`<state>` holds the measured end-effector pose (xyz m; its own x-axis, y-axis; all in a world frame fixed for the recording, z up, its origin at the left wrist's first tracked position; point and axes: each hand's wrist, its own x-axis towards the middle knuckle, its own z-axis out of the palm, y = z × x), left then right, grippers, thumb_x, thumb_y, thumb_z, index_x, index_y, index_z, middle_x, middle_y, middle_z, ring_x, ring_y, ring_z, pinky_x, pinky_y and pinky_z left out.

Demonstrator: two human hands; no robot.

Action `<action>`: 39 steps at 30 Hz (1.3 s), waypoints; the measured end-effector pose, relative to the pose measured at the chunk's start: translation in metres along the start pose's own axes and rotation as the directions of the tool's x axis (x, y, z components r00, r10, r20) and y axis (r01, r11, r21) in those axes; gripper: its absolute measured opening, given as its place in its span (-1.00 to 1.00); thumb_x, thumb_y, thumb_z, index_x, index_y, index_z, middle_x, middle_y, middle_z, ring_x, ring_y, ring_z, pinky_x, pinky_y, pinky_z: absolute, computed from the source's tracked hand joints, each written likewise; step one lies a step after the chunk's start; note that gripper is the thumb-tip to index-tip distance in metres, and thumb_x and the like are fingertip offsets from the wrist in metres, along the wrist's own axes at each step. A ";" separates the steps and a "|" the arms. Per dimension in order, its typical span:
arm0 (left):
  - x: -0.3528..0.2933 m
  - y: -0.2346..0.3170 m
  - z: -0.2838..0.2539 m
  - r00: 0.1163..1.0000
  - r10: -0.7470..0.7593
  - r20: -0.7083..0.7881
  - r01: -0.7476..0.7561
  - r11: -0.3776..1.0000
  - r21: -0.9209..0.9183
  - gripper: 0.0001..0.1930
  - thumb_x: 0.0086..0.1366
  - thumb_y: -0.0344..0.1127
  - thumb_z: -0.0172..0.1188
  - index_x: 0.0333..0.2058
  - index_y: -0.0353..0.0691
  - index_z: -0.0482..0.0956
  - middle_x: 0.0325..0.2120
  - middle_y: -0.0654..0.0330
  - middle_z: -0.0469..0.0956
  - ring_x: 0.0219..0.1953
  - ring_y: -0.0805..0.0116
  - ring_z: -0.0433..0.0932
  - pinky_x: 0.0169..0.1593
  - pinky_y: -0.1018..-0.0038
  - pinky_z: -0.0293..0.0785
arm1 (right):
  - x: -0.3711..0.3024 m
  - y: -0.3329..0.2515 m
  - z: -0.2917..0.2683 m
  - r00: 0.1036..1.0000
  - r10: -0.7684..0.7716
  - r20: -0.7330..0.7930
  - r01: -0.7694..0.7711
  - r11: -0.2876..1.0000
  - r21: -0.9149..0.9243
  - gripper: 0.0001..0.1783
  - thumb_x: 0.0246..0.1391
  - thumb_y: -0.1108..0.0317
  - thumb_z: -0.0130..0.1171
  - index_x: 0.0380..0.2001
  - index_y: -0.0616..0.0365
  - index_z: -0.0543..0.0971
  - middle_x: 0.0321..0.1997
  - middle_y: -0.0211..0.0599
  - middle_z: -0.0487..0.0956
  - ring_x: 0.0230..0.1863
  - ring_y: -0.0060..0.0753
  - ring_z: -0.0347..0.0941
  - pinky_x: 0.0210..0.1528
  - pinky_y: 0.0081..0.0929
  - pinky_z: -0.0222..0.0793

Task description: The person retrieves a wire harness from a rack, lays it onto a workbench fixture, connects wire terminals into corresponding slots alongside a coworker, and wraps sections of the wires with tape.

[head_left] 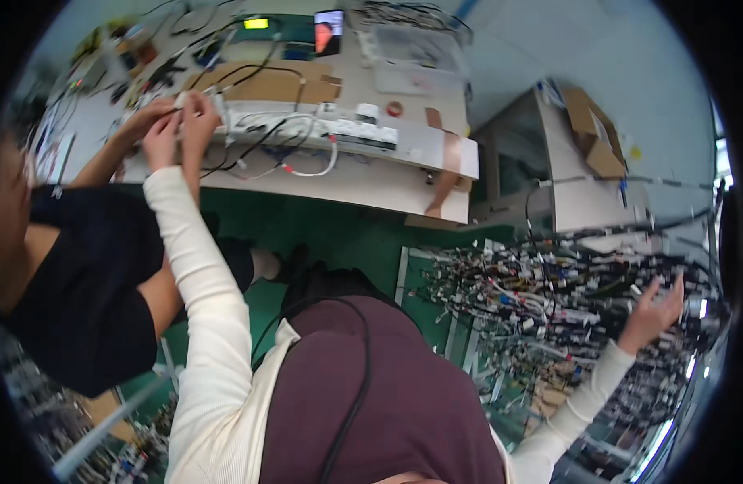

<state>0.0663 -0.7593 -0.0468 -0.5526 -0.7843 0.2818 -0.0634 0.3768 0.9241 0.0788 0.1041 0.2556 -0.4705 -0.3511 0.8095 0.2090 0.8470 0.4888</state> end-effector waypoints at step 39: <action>-0.027 0.095 0.033 0.943 -0.278 -0.184 0.243 0.951 -0.189 -0.91 0.33 -0.41 0.21 -0.32 -0.31 0.55 -0.45 0.36 0.54 -0.42 0.66 0.44 -0.34 0.69 0.35 | 0.166 -0.616 0.155 0.623 -0.743 -0.245 -0.495 -0.617 0.612 -0.83 0.07 0.42 0.23 -0.26 0.23 0.54 0.11 -0.15 0.43 0.17 -0.25 0.34 0.25 -0.33 0.17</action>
<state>0.0480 -0.6862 0.0247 -0.3509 -0.9347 0.0564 -0.0374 0.0742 0.9965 -0.2609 -0.4145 0.0387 -0.2381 -0.9457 0.2213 -0.4208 -0.1049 -0.9011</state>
